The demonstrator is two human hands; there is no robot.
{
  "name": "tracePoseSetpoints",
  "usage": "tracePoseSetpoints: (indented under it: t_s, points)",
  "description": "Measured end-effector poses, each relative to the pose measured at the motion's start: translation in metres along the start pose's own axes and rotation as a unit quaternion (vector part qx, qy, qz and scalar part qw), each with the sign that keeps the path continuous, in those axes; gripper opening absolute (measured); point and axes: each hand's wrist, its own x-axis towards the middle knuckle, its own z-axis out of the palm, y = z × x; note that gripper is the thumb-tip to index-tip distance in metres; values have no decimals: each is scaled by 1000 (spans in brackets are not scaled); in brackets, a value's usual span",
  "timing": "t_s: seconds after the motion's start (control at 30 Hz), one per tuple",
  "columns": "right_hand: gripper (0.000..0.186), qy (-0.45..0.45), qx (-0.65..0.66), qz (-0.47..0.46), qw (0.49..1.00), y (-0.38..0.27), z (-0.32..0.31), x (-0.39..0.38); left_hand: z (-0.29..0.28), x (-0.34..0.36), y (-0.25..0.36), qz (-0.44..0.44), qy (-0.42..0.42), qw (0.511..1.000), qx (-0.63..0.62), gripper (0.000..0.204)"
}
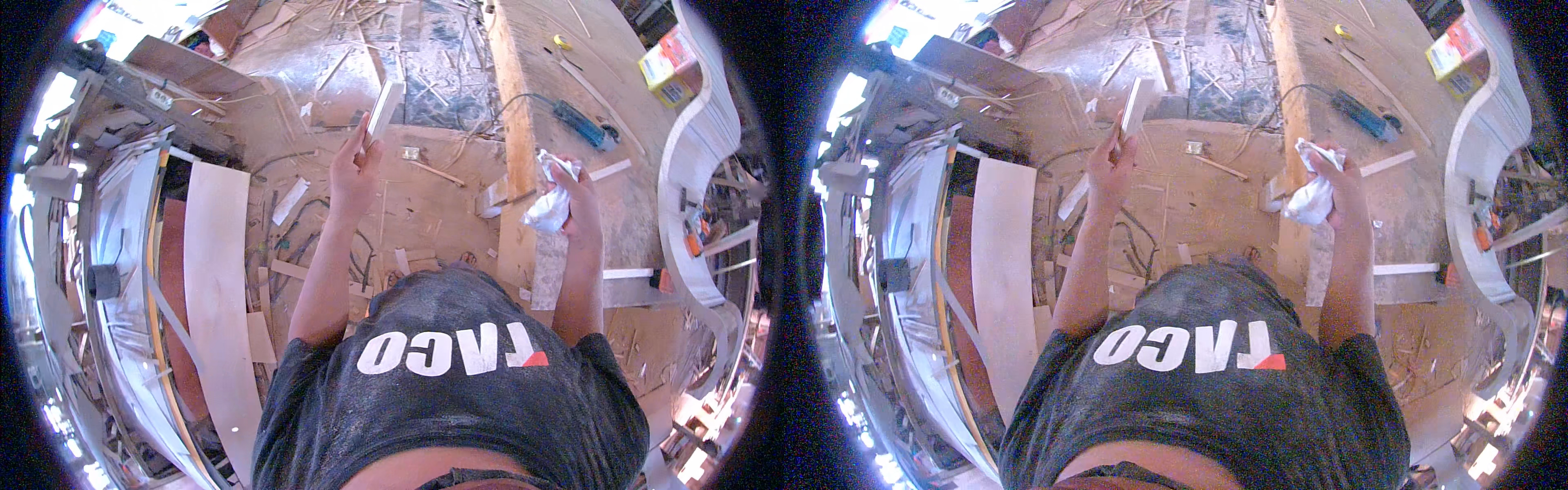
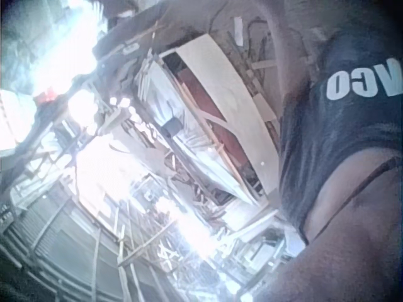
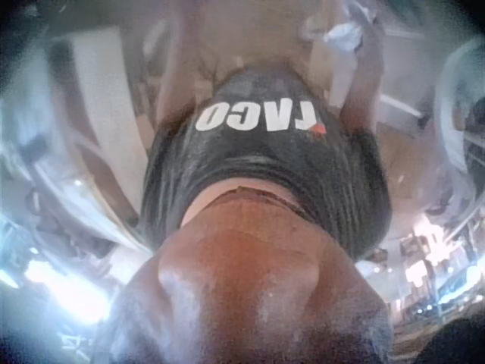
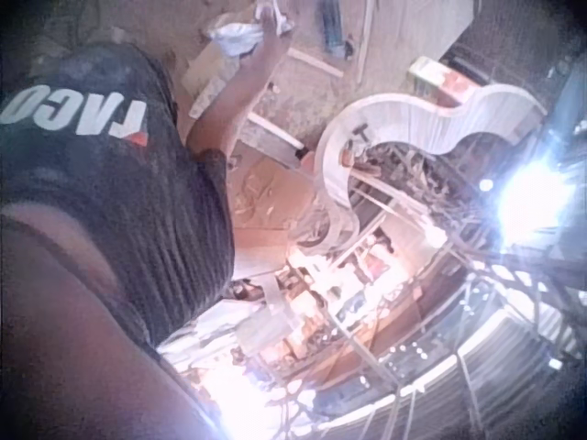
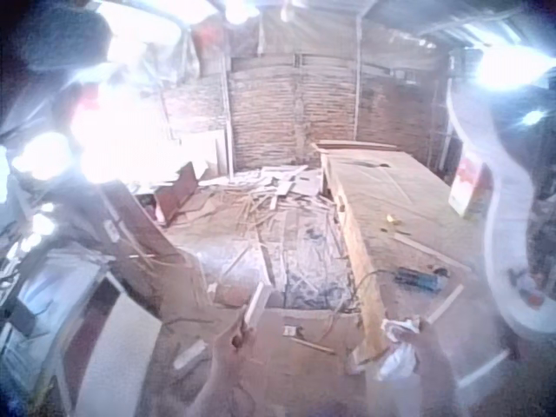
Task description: The person constructs a curved wooden structure by gluing and nailing thin wooden strips onto a curved frame using a pneumatic nail gun and a cloth.
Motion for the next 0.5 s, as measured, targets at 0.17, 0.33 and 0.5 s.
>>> tracePoseSetpoints:
  t_s: [0.17, 0.33, 0.5]
  points:
    - [29, -33, 27, 11, 999, 10, 4, 0, -32, 22, -31, -53, -11, 990, -132, 48]
    - [31, -35, 18, 3, 999, 13, -3, 5, -49, 43, -33, -27, 77, 979, -188, 29]
    - [33, -23, 30, -11, 999, 7, 15, 4, -50, 37, -10, -12, 26, 992, -120, 24]
